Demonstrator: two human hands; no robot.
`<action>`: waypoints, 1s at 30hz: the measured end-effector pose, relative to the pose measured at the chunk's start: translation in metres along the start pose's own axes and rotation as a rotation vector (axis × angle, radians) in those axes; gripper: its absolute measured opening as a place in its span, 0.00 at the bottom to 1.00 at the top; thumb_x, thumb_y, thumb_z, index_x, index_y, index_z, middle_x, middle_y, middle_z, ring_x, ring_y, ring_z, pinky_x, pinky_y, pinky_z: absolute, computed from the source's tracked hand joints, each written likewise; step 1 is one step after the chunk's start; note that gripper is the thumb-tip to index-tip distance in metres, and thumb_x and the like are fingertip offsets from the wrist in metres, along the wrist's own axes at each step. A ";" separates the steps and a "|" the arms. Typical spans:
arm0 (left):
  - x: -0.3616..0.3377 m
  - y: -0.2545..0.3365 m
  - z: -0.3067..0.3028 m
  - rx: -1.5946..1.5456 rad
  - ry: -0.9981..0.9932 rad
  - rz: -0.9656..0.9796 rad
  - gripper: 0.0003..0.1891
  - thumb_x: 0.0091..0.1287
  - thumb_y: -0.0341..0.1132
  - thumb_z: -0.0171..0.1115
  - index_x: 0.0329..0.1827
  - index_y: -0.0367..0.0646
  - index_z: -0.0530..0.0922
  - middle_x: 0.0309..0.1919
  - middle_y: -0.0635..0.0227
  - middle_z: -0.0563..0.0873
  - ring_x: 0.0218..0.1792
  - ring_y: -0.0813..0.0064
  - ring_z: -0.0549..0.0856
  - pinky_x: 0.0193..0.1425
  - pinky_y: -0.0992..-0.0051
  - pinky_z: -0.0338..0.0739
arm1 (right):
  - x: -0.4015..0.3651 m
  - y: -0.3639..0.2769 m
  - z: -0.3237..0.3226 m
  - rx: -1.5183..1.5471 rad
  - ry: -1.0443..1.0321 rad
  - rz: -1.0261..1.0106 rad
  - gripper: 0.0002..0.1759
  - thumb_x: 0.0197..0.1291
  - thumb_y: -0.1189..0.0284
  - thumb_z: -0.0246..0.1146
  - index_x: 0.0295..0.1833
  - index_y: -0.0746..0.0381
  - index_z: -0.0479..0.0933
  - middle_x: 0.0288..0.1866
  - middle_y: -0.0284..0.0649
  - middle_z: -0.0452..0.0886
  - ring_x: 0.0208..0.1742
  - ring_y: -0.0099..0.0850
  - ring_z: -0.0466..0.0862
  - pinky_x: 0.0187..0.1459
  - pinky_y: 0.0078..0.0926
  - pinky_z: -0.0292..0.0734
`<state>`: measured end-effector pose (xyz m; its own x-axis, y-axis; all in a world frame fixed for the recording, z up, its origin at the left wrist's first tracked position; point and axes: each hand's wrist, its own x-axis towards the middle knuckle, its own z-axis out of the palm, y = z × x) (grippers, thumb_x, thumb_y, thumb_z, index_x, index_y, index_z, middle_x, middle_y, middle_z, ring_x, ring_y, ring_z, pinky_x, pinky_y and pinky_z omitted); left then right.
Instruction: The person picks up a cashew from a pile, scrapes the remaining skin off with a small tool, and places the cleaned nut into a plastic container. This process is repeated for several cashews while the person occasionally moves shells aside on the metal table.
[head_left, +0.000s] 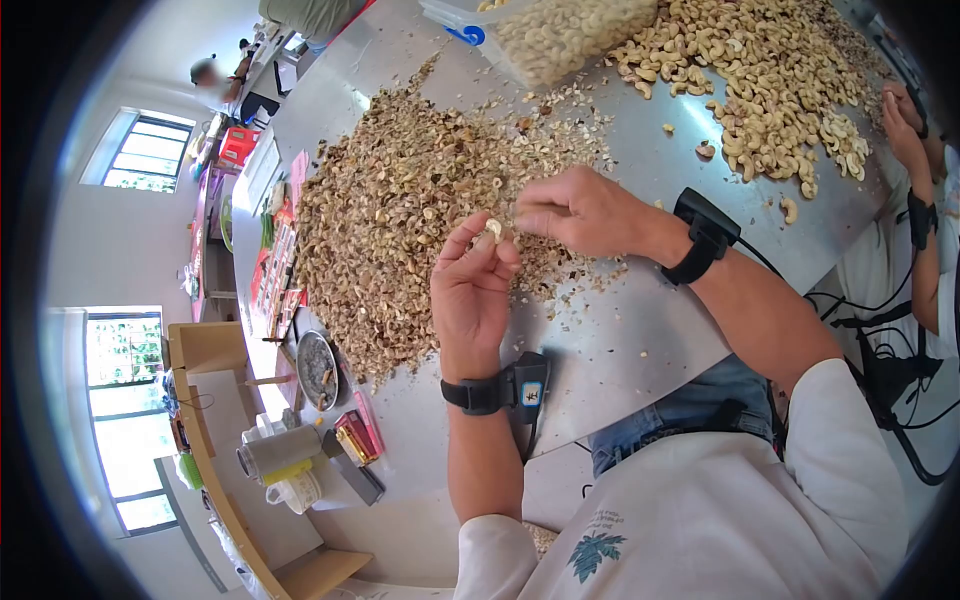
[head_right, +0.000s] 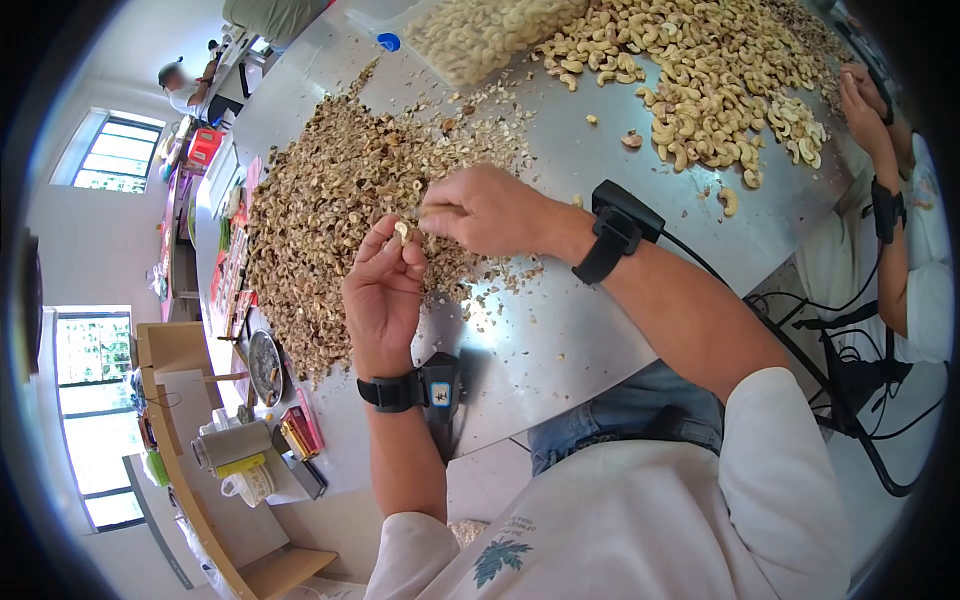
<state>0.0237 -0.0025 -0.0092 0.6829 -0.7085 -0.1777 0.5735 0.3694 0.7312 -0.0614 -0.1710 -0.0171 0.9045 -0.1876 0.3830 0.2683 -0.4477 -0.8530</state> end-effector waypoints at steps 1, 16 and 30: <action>0.000 0.000 0.000 -0.018 -0.009 0.000 0.15 0.64 0.19 0.53 0.55 0.26 0.69 0.40 0.55 0.81 0.41 0.67 0.83 0.46 0.76 0.81 | -0.001 0.000 0.001 -0.024 -0.027 -0.010 0.10 0.58 0.70 0.61 0.30 0.66 0.73 0.20 0.47 0.71 0.23 0.43 0.72 0.27 0.34 0.67; -0.002 -0.003 0.004 -0.011 -0.022 0.029 0.13 0.64 0.20 0.56 0.52 0.28 0.76 0.35 0.57 0.84 0.33 0.72 0.83 0.41 0.76 0.78 | -0.002 -0.003 -0.002 -0.076 -0.152 0.001 0.08 0.56 0.73 0.61 0.30 0.67 0.73 0.21 0.48 0.72 0.22 0.41 0.72 0.28 0.35 0.67; 0.001 -0.002 0.000 0.100 -0.101 0.051 0.13 0.65 0.21 0.55 0.52 0.26 0.75 0.41 0.53 0.82 0.37 0.71 0.82 0.43 0.78 0.79 | 0.003 0.003 -0.014 -0.010 0.021 0.085 0.13 0.55 0.69 0.61 0.24 0.65 0.73 0.22 0.50 0.76 0.25 0.45 0.76 0.29 0.40 0.68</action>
<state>0.0230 -0.0038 -0.0107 0.6577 -0.7495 -0.0753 0.4880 0.3478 0.8005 -0.0623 -0.1851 -0.0141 0.9165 -0.2440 0.3170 0.1876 -0.4376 -0.8794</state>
